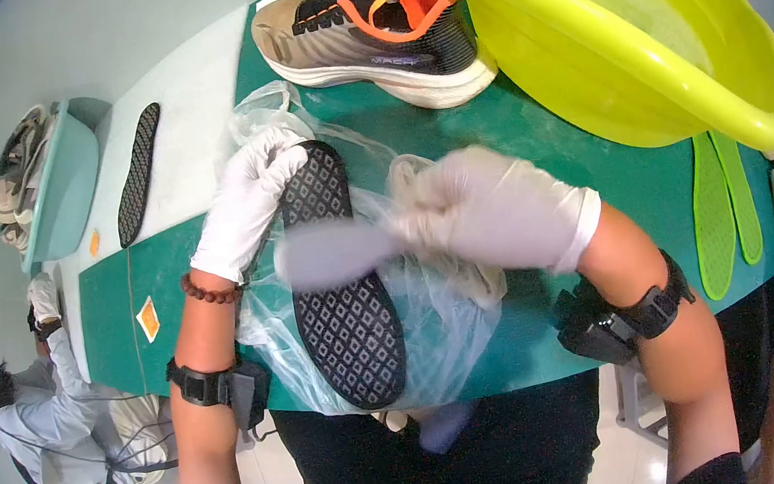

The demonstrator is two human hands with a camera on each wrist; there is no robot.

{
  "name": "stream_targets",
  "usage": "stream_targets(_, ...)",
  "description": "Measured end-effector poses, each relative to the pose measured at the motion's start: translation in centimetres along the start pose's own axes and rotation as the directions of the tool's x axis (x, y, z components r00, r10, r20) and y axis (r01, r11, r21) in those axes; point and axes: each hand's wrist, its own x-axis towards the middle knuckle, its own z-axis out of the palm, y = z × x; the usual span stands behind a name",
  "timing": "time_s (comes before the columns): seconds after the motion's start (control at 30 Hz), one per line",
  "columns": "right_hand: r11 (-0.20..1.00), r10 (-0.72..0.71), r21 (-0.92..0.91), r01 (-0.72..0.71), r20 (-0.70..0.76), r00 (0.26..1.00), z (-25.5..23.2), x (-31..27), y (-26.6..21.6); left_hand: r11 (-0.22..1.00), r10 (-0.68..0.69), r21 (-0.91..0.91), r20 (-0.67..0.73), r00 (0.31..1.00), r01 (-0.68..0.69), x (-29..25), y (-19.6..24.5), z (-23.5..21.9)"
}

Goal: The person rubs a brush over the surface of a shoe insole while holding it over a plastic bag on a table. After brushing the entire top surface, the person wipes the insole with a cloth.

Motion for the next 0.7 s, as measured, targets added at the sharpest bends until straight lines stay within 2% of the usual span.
stream_targets(0.1, 0.968, 0.038, 0.241, -0.071, 0.14, 0.989, -0.8, -0.3, 0.3, 1.0, 0.005, 0.008, 0.008, 1.0, -0.005, 0.0, 0.0, -0.1)
stream_targets(0.13, 0.952, 0.078, 0.265, -0.152, 0.269, 0.96, -1.0, -0.6, 0.1, 1.0, 0.01, 0.018, 0.008, 1.0, -0.01, 0.0, 0.0, -0.1)
stream_targets(0.23, 0.998, -0.031, 0.06, 0.008, 0.387, 0.921, -1.3, -0.7, -0.9, 0.999, 0.018, 0.051, -0.005, 1.0, -0.018, 0.1, -0.1, -0.2)
stream_targets(0.27, 0.996, -0.083, 0.007, 0.084, 0.218, 0.972, -0.8, -0.5, -0.2, 0.998, 0.019, 0.06, -0.015, 1.0, -0.018, 0.2, -0.1, -0.1)
stream_targets(0.37, 0.994, -0.012, 0.104, 0.022, -0.092, 0.996, -0.2, 0.3, 0.8, 1.0, 0.007, 0.023, -0.014, 1.0, -0.007, 0.1, 0.1, 0.0)
stream_targets(0.4, 0.982, 0.051, 0.184, -0.052, 0.006, 0.999, -0.7, 0.2, 0.5, 1.0, 0.001, -0.001, -0.012, 1.0, -0.001, 0.1, 0.1, 0.1)
stream_targets(0.43, 0.983, 0.033, 0.175, -0.058, 0.142, 0.989, -1.1, -0.2, 0.2, 1.0, -0.002, 0.011, -0.01, 1.0, 0.002, 0.1, 0.1, 0.0)
stream_targets(0.5, 0.986, -0.003, 0.156, -0.066, 0.403, 0.915, -1.7, -0.8, -0.2, 0.999, -0.008, 0.036, -0.007, 1.0, 0.008, 0.1, 0.0, -0.1)
stream_targets(0.53, 0.998, -0.053, 0.063, 0.029, 0.431, 0.901, -1.4, -0.7, 0.1, 0.999, 0.01, 0.044, -0.019, 1.0, -0.01, 0.1, 0.1, 0.0)
stream_targets(0.63, 0.998, -0.034, 0.059, 0.029, 0.084, 0.996, -0.6, -0.1, 0.6, 0.999, 0.041, 0.038, -0.049, 0.998, -0.039, 0.1, 0.2, 0.5)
stream_targets(0.67, 0.999, -0.025, -0.038, 0.024, -0.045, 0.999, -0.6, 0.2, 0.2, 0.999, 0.04, 0.017, -0.055, 0.998, -0.039, 0.2, 0.1, 0.5)
stream_targets(0.7, 0.995, 0.012, 0.096, -0.016, 0.044, 0.999, -0.7, 0.1, 0.4, 0.999, 0.04, -0.003, -0.062, 0.997, -0.041, 0.2, 0.0, 0.5)
